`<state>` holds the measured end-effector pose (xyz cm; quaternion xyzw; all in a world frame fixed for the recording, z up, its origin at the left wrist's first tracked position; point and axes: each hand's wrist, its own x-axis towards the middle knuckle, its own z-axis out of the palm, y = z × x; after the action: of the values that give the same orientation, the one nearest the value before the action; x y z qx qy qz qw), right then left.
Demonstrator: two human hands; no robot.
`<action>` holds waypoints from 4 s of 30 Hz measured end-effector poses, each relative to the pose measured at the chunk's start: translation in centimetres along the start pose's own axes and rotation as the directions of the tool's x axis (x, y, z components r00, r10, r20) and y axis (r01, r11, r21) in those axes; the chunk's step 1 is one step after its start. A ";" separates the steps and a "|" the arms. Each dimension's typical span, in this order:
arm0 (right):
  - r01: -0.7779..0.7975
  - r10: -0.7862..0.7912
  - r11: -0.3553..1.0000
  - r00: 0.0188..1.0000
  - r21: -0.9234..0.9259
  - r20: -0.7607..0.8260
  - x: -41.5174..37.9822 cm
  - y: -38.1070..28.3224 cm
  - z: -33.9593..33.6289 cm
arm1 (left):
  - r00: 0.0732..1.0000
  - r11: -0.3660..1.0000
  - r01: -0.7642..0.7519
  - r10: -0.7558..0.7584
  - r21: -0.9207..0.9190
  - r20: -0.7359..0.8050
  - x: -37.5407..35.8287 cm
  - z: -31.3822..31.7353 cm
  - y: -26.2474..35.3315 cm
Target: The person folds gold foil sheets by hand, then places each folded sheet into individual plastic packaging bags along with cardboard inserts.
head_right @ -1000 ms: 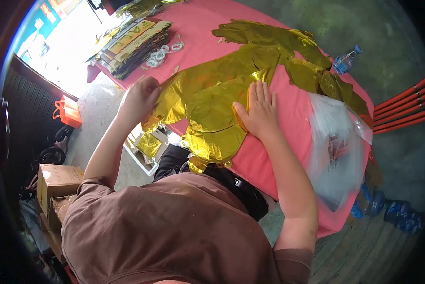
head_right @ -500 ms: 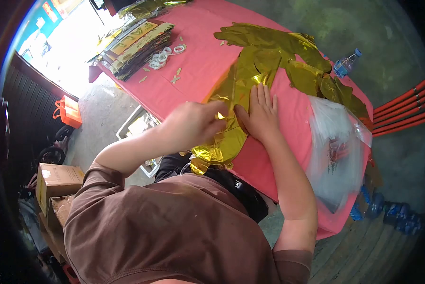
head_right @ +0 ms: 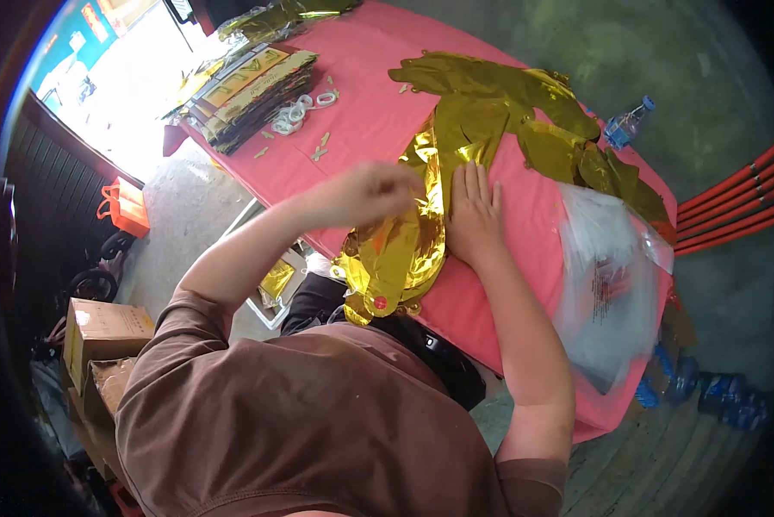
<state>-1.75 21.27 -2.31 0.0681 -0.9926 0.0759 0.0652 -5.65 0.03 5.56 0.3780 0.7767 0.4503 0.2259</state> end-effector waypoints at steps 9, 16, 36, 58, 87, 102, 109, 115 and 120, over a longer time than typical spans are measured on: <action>-0.035 0.037 0.998 0.998 -0.050 0.051 -0.1 -0.3 -0.4 | 0.901 0.739 -0.307 0.429 0.599 -0.067 4.3 -0.2 -8.0; -0.027 0.030 0.998 0.998 -0.049 0.057 0.0 -0.5 -0.6 | 0.955 0.658 -0.256 0.286 0.708 0.080 4.3 -0.3 -8.8; -0.008 0.008 1.000 0.999 0.007 0.034 0.0 0.0 -0.2 | 0.942 0.753 -0.284 0.336 0.594 0.025 3.3 -0.8 -7.9; 0.084 -0.084 0.996 0.995 0.012 0.048 -1.9 -0.6 -1.2 | 0.938 0.774 -0.345 0.304 0.531 0.167 -5.5 -0.6 -4.9; 0.073 -0.083 0.977 0.996 0.200 0.043 -4.8 -2.1 -2.3 | 0.732 0.565 -0.634 0.659 0.529 0.173 -3.2 0.3 -5.5; 0.415 -0.390 0.845 0.910 0.338 -0.143 -6.1 -2.4 -5.1 | 0.886 0.827 -0.431 0.463 0.359 -0.001 -2.7 0.0 -5.7; 0.025 -0.156 0.514 0.986 0.857 0.065 -3.1 0.6 -3.1 | 0.984 0.983 -0.032 0.000 0.183 0.176 1.9 -2.8 -5.2; -0.421 0.282 0.007 0.871 0.907 0.402 -0.8 2.1 -2.8 | 0.818 0.903 0.428 -0.375 -0.026 0.436 7.7 -4.6 -5.2; -0.555 0.305 -0.131 0.766 0.822 0.566 -0.1 1.2 -3.9 | 0.686 0.769 0.634 -0.508 -0.085 0.520 9.1 -4.4 -6.3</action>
<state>-1.38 23.05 1.32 -0.2312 -0.6249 0.7359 -0.1203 -16.66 2.98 2.14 0.1789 0.7117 0.3481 0.5834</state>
